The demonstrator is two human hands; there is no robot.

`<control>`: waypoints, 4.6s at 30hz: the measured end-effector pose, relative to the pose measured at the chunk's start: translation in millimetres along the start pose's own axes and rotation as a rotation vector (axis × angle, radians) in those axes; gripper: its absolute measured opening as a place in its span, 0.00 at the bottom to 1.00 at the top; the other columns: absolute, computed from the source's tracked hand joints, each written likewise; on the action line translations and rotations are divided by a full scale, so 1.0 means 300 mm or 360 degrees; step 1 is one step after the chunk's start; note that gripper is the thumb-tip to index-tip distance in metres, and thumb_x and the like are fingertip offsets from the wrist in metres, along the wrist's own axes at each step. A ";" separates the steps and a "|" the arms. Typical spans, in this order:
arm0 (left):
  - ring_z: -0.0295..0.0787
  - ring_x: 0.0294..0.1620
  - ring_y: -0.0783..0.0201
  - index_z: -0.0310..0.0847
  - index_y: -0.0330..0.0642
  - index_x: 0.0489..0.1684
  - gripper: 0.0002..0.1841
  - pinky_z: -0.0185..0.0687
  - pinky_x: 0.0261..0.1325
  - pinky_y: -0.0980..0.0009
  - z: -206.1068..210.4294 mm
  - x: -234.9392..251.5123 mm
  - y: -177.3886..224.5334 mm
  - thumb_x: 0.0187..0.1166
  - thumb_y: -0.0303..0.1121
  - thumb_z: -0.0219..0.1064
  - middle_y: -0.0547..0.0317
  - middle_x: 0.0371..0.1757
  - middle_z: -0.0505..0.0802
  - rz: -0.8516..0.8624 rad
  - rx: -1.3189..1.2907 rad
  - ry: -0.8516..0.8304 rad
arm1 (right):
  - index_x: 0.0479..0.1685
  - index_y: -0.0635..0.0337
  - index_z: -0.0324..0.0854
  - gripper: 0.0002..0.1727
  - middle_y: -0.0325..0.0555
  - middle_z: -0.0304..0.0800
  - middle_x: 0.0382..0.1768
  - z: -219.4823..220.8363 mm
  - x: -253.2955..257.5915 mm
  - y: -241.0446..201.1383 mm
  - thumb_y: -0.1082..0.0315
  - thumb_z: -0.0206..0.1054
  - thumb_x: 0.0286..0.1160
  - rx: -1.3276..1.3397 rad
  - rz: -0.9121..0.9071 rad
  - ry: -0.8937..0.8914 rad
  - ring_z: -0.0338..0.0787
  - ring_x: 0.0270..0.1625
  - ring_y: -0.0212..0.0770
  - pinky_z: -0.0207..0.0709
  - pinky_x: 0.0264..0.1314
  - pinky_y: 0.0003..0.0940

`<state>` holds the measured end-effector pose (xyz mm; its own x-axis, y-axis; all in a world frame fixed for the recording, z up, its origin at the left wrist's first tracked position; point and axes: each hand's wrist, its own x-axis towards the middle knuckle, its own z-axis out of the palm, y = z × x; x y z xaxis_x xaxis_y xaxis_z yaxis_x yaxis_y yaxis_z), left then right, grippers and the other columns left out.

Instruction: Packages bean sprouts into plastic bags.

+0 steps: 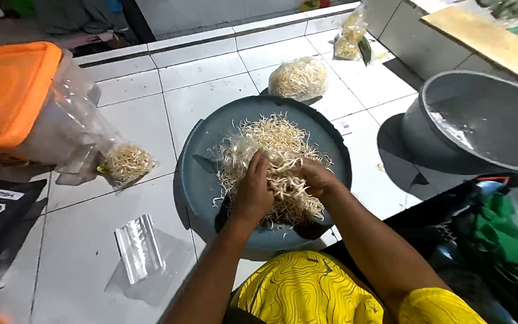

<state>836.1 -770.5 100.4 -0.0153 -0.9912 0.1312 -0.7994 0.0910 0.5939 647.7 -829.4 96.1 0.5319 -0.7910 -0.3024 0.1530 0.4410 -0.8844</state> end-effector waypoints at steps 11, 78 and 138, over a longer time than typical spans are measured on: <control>0.87 0.69 0.42 0.73 0.40 0.82 0.38 0.88 0.61 0.41 -0.057 -0.056 -0.180 0.63 0.17 0.74 0.47 0.86 0.75 -0.0239 0.0190 0.0162 | 0.30 0.44 0.79 0.08 0.34 0.84 0.19 0.085 0.052 -0.020 0.53 0.63 0.68 0.0103 0.0012 -0.0094 0.82 0.17 0.27 0.77 0.18 0.27; 0.88 0.67 0.45 0.66 0.37 0.86 0.37 0.90 0.59 0.46 0.037 -0.040 -0.039 0.69 0.23 0.70 0.46 0.91 0.66 0.0035 0.0000 0.0040 | 0.72 0.41 0.75 0.26 0.34 0.93 0.47 -0.148 -0.063 -0.089 0.44 0.58 0.77 -0.0372 -0.0120 0.0087 0.92 0.42 0.31 0.89 0.41 0.34; 0.75 0.17 0.71 0.73 0.29 0.74 0.26 0.75 0.14 0.77 -0.680 -0.073 0.238 0.75 0.13 0.49 0.46 0.74 0.83 0.0435 -0.1622 0.0469 | 0.59 0.57 0.81 0.12 0.43 0.88 0.40 0.319 0.101 0.083 0.65 0.63 0.83 -0.0485 -0.0113 0.0103 0.85 0.35 0.35 0.82 0.36 0.37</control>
<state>902.0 -722.8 301.9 0.1364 -0.8761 0.4624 0.0832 0.4753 0.8759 747.2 -802.0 98.9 0.4734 -0.8448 -0.2496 -0.0740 0.2442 -0.9669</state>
